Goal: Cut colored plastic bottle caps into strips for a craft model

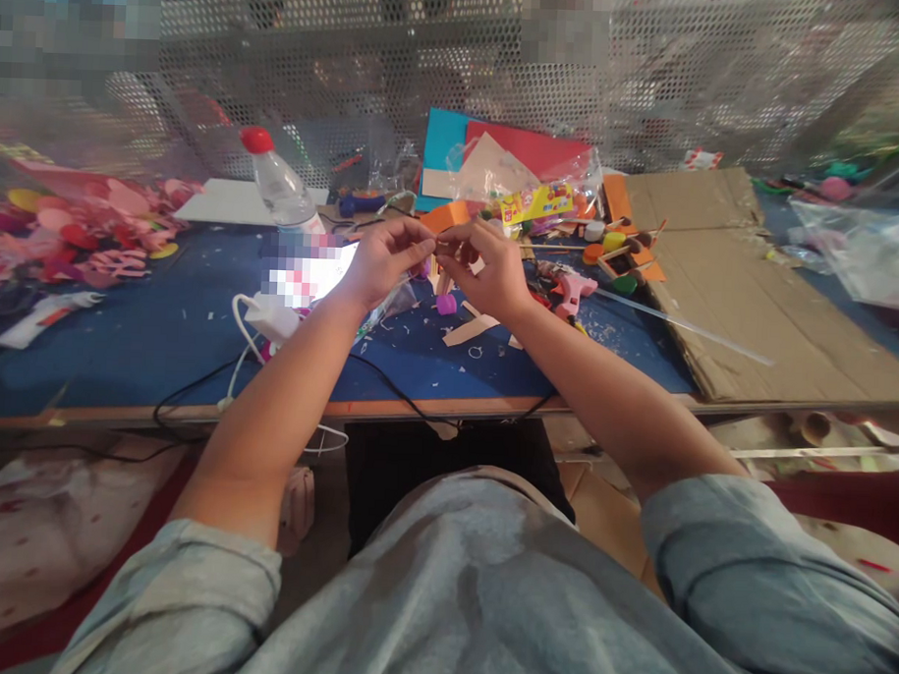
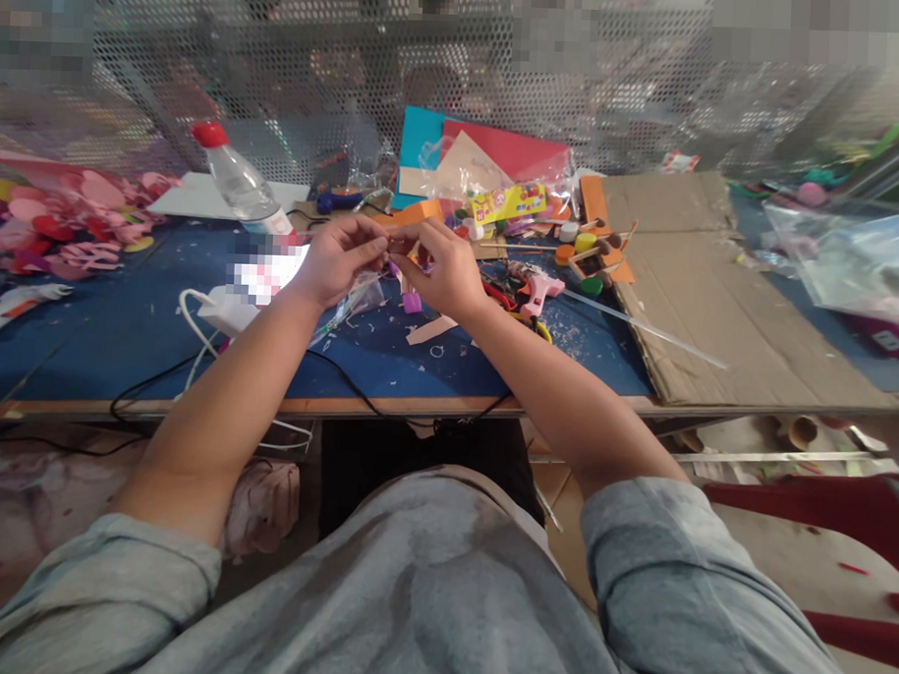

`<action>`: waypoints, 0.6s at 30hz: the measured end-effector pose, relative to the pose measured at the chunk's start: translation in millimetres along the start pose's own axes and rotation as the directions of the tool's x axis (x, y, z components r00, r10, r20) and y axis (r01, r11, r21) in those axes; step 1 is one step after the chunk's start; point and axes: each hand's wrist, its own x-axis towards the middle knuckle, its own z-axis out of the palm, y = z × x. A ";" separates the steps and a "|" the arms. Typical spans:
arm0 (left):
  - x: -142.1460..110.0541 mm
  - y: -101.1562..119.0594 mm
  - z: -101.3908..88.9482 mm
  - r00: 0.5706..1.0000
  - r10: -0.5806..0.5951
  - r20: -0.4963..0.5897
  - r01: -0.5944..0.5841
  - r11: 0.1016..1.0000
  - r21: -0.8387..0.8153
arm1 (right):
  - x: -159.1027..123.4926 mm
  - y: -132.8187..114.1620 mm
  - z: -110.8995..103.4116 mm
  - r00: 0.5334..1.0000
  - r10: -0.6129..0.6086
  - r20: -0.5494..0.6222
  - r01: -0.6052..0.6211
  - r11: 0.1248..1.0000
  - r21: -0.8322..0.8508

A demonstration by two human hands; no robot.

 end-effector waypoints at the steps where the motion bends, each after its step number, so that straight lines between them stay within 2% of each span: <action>1: -0.1 -0.1 -0.2 1.000 -0.002 -0.001 0.002 1.000 0.002 | -0.1 0.8 0.2 1.000 0.009 0.005 -0.009 1.000 -0.001; 13: -1.3 0.4 -1.0 1.000 0.016 -0.002 -0.016 1.000 0.008 | -0.7 1.7 2.3 0.999 -0.014 -0.044 0.014 1.000 0.019; 18: -1.4 1.3 0.5 1.000 -0.013 -0.017 0.012 1.000 -0.022 | 0.4 -0.9 1.1 0.998 -0.024 -0.051 0.026 0.999 0.032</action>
